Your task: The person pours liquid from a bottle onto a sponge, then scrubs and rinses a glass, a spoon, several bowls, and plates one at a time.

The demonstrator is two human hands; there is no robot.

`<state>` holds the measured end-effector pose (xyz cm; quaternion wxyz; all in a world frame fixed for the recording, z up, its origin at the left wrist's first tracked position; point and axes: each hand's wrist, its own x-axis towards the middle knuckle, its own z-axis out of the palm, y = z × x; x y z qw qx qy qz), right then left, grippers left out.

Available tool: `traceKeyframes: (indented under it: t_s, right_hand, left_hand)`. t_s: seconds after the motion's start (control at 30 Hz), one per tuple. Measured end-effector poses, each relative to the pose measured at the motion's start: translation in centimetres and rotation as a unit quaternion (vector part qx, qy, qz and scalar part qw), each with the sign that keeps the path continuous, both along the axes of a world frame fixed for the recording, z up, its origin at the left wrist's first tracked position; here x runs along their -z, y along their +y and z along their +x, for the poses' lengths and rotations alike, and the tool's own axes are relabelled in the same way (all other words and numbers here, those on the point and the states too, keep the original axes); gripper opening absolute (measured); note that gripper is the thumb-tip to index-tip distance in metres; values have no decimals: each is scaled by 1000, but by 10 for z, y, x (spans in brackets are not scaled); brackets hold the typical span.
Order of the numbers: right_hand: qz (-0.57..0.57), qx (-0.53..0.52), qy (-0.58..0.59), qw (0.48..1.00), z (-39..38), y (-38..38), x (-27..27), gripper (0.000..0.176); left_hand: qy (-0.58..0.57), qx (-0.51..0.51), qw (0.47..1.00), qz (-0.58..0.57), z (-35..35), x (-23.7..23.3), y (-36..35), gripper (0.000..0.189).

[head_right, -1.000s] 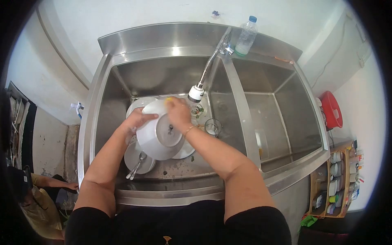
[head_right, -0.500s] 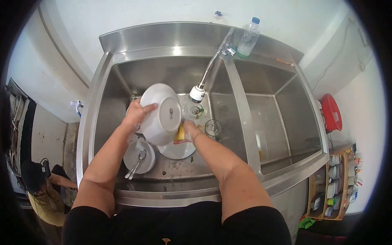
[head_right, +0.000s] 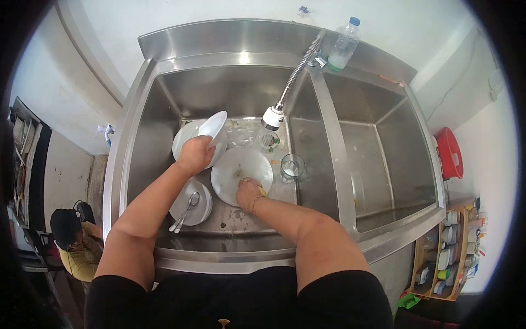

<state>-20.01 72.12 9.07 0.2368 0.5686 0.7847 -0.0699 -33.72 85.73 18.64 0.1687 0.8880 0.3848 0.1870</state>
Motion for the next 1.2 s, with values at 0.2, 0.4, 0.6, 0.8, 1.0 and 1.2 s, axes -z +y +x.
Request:
traceKeyframes:
  t_s: [0.2,0.4,0.6,0.8,1.0,1.2]
  right_hand:
    - [59,6,-5,998,-3,-10,28,27]
    - [-14,16,8,1000,-1,-1,4,31]
    - [49,12,24,998,11,6,-36,24]
    - [46,12,85,995,20,3,-45,22]
    - [11,-12,149,989,24,0,-84,20]
    - [-125,78,199,969,26,-2,-139,23]
  left_hand:
    - [90,13,996,18,-9,35,12,15]
    - [154,24,987,40,-18,70,22,13]
    - [188,39,979,67,-21,78,23,12]
    - [197,46,975,91,-21,93,25,13]
    - [258,62,961,77,-19,102,27,14]
    - [302,11,953,24,-20,113,29,22]
